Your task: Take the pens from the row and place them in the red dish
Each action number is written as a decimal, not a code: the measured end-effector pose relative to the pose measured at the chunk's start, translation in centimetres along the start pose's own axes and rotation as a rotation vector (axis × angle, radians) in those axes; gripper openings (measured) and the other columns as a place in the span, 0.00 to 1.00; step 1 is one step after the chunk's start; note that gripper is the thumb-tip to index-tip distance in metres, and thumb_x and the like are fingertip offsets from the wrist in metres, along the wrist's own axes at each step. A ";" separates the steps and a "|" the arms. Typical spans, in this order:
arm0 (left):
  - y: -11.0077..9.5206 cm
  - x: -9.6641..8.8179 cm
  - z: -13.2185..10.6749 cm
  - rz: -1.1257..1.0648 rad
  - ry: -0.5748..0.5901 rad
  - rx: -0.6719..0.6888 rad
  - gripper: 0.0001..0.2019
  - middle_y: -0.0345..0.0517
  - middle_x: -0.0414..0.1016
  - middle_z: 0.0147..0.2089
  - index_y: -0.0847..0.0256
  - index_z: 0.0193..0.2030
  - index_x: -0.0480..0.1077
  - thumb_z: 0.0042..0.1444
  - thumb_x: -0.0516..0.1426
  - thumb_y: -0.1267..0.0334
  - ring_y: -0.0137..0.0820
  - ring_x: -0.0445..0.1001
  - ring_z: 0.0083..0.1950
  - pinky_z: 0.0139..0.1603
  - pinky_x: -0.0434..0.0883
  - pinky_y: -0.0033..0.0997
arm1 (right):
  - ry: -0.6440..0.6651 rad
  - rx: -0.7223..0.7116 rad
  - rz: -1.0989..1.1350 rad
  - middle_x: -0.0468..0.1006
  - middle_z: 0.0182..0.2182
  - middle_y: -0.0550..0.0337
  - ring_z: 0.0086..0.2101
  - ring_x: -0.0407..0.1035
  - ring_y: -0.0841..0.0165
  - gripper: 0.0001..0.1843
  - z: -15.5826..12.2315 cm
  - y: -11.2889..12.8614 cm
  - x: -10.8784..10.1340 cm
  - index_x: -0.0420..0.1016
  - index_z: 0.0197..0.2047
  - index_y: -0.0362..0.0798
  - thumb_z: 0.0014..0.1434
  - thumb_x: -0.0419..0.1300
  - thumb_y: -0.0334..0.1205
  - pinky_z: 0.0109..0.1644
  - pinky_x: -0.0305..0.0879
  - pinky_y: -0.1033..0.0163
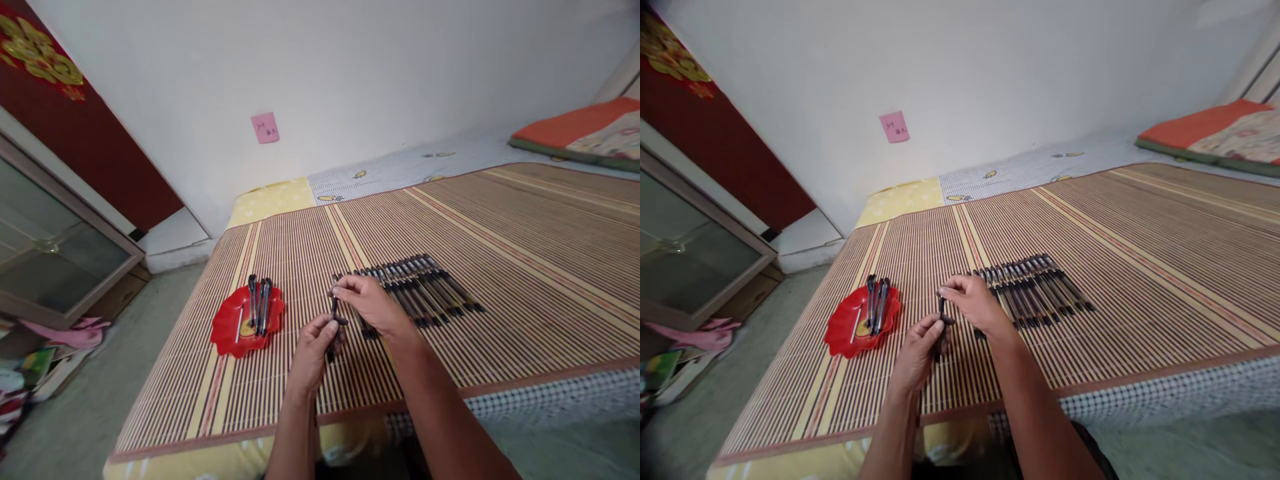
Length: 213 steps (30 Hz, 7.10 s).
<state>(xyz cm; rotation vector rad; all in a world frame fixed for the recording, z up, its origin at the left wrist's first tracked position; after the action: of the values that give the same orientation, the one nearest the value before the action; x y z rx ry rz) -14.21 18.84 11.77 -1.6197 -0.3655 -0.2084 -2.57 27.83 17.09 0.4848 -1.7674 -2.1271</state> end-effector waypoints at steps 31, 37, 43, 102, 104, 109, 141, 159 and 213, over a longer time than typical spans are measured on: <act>-0.4 -3.4 0.5 -0.254 -0.415 0.093 0.20 0.36 0.72 0.26 0.64 0.36 0.72 0.42 0.72 0.55 0.19 0.64 0.21 0.21 0.59 0.19 | 0.093 0.016 -1.086 0.81 0.43 0.49 0.46 0.72 0.58 0.09 0.7 -2.9 2.5 0.81 0.42 0.45 0.63 0.60 0.38 0.51 0.61 0.58; -0.4 -3.1 0.5 -0.204 -0.392 0.093 0.21 0.36 0.69 0.23 0.66 0.37 0.74 0.44 0.70 0.50 0.20 0.62 0.21 0.21 0.57 0.20 | -0.002 0.076 -1.102 0.77 0.48 0.46 0.48 0.73 0.59 0.13 0.3 -3.5 3.7 0.75 0.50 0.43 0.61 0.62 0.36 0.50 0.63 0.61; -0.5 -2.9 0.5 -0.187 -0.386 0.092 0.22 0.37 0.71 0.24 0.65 0.37 0.74 0.43 0.70 0.50 0.21 0.64 0.22 0.22 0.59 0.20 | 0.039 0.126 -1.080 0.79 0.44 0.47 0.45 0.76 0.61 0.16 0.1 -3.9 4.1 0.75 0.46 0.44 0.60 0.52 0.23 0.46 0.64 0.62; -0.6 -1.4 0.1 -0.041 -0.256 0.106 0.16 0.32 0.66 0.24 0.60 0.38 0.66 0.49 0.66 0.58 0.20 0.62 0.22 0.23 0.58 0.19 | 0.114 0.071 0.094 0.73 0.30 0.63 0.33 0.69 0.69 0.11 0.5 -1.7 2.5 0.73 0.33 0.47 0.53 0.64 0.46 0.42 0.64 0.62; -0.4 -1.5 0.2 -0.014 -0.258 0.106 0.16 0.33 0.67 0.25 0.60 0.38 0.67 0.48 0.67 0.59 0.21 0.64 0.24 0.26 0.61 0.20 | 0.105 0.081 0.079 0.74 0.30 0.62 0.34 0.70 0.69 0.11 0.5 -1.9 2.3 0.74 0.34 0.46 0.53 0.64 0.45 0.42 0.64 0.62; -0.3 -2.0 0.3 0.100 -0.291 0.154 0.11 0.39 0.73 0.32 0.61 0.37 0.72 0.50 0.66 0.59 0.26 0.70 0.33 0.36 0.66 0.25 | 0.096 0.091 0.063 0.75 0.30 0.62 0.33 0.71 0.68 0.13 0.6 -2.3 1.9 0.73 0.34 0.47 0.52 0.66 0.48 0.40 0.65 0.63; -10.9 -20.5 4.3 1.233 -0.814 0.026 0.10 0.48 0.79 0.28 0.63 0.31 0.76 0.47 0.61 0.58 0.35 0.76 0.29 0.29 0.67 0.29 | -0.064 0.056 0.039 0.79 0.32 0.56 0.33 0.75 0.66 0.13 1.1 -2.4 -0.1 0.76 0.37 0.48 0.56 0.63 0.49 0.40 0.70 0.59; -11.1 -20.1 6.0 1.363 -0.864 0.072 0.10 0.51 0.80 0.33 0.64 0.34 0.74 0.50 0.62 0.59 0.38 0.76 0.34 0.34 0.66 0.32 | -0.031 0.061 0.048 0.78 0.33 0.55 0.35 0.76 0.65 0.12 1.0 -2.2 0.2 0.76 0.38 0.47 0.56 0.63 0.48 0.42 0.72 0.58; -0.6 -3.2 0.2 0.276 -0.546 0.229 0.17 0.38 0.71 0.27 0.63 0.37 0.72 0.49 0.64 0.51 0.25 0.68 0.27 0.27 0.65 0.23 | -0.487 -0.034 0.141 0.77 0.27 0.61 0.25 0.70 0.71 0.11 0.2 -0.9 -5.9 0.78 0.38 0.45 0.56 0.61 0.44 0.29 0.65 0.66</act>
<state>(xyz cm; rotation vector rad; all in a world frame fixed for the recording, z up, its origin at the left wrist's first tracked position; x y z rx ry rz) -17.43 18.75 11.14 -1.4610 -0.5511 0.4800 2.52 30.90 16.50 -0.1844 -1.9304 -2.3012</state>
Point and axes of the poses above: each hand's wrist, its own z-axis towards the middle knuckle, its own x-axis out of the palm, y = z × x, the point moved 4 cm from there along z, towards the middle knuckle
